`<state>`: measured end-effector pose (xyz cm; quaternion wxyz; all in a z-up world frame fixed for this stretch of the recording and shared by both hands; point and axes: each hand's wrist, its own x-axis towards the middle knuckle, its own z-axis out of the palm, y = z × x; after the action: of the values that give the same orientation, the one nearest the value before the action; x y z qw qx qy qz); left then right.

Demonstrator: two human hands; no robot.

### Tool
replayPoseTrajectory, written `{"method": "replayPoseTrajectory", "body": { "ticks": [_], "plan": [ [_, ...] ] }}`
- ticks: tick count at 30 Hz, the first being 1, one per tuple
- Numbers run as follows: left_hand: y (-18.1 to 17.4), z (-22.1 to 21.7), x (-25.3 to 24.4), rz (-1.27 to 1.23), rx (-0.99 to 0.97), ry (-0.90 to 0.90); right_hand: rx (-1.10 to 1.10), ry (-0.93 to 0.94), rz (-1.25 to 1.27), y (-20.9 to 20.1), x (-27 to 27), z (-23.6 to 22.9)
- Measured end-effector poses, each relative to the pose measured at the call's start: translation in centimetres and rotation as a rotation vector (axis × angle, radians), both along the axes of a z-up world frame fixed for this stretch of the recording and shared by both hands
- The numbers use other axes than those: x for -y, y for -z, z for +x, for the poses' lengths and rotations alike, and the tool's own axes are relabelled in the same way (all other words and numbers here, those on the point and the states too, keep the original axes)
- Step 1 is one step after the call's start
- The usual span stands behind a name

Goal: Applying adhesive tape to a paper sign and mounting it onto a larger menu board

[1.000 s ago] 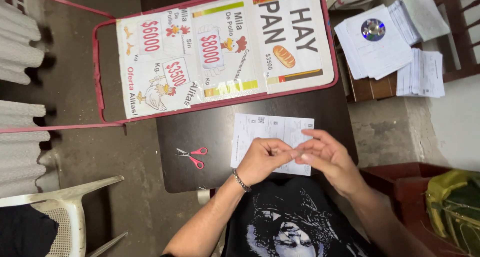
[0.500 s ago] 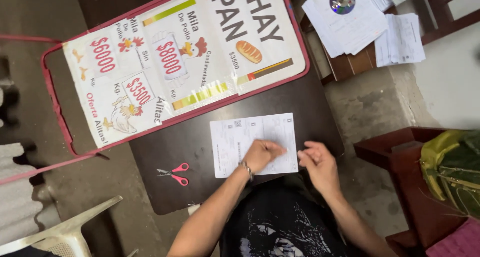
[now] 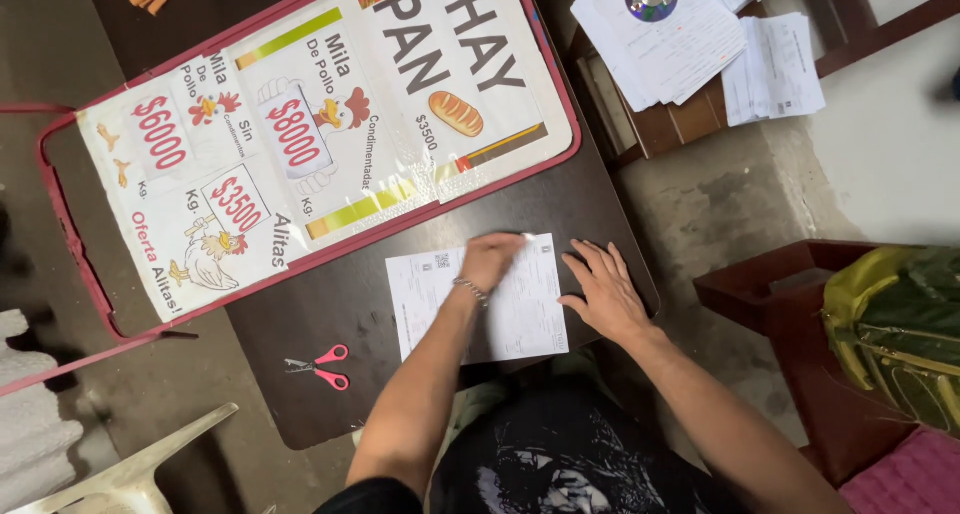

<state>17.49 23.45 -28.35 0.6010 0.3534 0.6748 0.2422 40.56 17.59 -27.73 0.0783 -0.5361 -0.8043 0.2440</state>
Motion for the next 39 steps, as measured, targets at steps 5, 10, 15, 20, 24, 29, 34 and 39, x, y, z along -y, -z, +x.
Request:
{"method": "replayPoseTrajectory", "body": {
  "ticks": [5, 10, 15, 20, 24, 29, 34, 39],
  "plan": [
    [-0.2, -5.6, 4.1, 0.061, 0.165, -0.325, -0.044, -0.131, 0.122, 0.7, 0.7, -0.2],
    [1.4, -7.0, 6.8, 0.035, 0.179, -0.346, -0.064, -0.423, 0.165, 1.6, -0.2, -1.6],
    [1.0, -7.1, 6.6, 0.047, 0.204, -0.372, 0.019, -0.438, 0.266, 1.4, -1.5, -1.6],
    [2.2, -7.0, 6.3, 0.066, 0.225, -0.495, -0.011, -0.298, 0.290, 2.9, -0.3, 0.3],
    [2.2, -7.1, 4.0, 0.124, 0.190, -0.578, -0.131, -0.306, 0.242, 2.1, 2.3, 0.3],
    [0.9, -7.9, 1.4, 0.197, 0.187, -0.643, -0.051, -0.376, 0.138, 0.9, 4.1, 0.6],
    [-1.2, -4.6, 4.3, 0.069, 0.052, -0.364, -0.016, -0.385, 0.054, 0.4, 4.0, 1.1],
    [-1.8, 1.3, 9.7, -0.072, 0.163, -0.033, -0.133, -0.162, -0.053, -0.1, 4.4, 1.8]
  ]
}}
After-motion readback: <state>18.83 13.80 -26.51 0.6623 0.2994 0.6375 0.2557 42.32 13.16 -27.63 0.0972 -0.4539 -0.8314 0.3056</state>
